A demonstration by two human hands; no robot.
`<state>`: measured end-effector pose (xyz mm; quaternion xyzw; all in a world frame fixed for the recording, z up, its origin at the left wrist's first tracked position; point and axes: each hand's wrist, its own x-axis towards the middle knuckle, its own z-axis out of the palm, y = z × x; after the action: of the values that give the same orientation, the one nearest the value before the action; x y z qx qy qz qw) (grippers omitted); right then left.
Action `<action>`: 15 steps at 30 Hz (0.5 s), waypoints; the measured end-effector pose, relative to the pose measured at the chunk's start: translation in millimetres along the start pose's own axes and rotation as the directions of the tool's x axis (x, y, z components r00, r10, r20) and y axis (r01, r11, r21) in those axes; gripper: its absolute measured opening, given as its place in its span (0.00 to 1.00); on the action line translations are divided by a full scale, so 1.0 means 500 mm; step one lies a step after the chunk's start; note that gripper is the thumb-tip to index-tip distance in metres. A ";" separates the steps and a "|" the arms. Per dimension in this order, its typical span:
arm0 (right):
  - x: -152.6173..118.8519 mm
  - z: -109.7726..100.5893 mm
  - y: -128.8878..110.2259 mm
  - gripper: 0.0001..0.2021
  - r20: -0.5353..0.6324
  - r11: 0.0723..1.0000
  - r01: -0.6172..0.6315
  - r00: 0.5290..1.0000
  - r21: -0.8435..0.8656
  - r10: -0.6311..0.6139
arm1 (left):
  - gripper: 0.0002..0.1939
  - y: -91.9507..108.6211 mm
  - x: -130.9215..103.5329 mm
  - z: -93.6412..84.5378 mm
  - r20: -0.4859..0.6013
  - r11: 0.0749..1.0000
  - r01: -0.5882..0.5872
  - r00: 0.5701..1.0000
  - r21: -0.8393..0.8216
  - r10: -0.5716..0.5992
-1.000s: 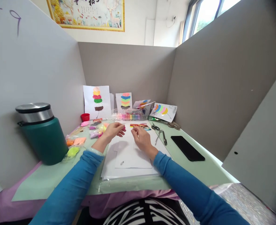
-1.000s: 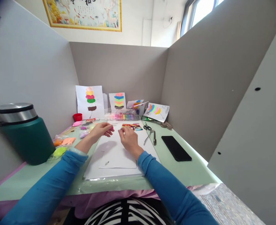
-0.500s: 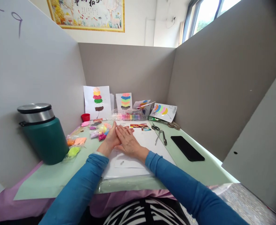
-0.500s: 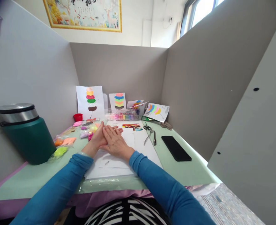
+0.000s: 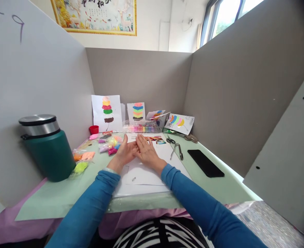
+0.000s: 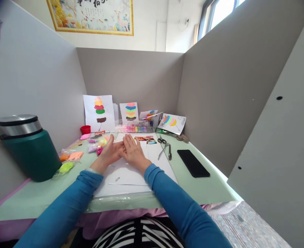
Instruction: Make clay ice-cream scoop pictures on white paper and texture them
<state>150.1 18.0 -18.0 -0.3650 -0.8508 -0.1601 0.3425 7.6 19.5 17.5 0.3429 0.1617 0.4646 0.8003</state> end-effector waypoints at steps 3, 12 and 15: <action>-0.016 -0.007 0.001 0.35 0.020 1.000 0.013 1.000 0.007 -0.013 | 0.47 0.012 -0.004 0.001 -0.092 0.994 -0.110 0.990 -0.002 0.109; -0.003 -0.005 -0.015 0.34 0.001 0.995 0.097 0.995 0.004 -0.097 | 0.44 0.007 -0.011 0.011 -0.057 0.999 -0.045 0.997 0.013 0.046; -0.016 -0.007 0.005 0.33 0.013 1.000 -0.003 1.000 -0.008 0.003 | 0.46 0.014 -0.009 0.007 -0.052 0.994 -0.105 0.993 0.006 0.105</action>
<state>157.6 13.7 -20.8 -0.3687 -0.8518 -0.1606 0.3356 2.6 16.6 24.5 0.3399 0.1649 0.5147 0.7696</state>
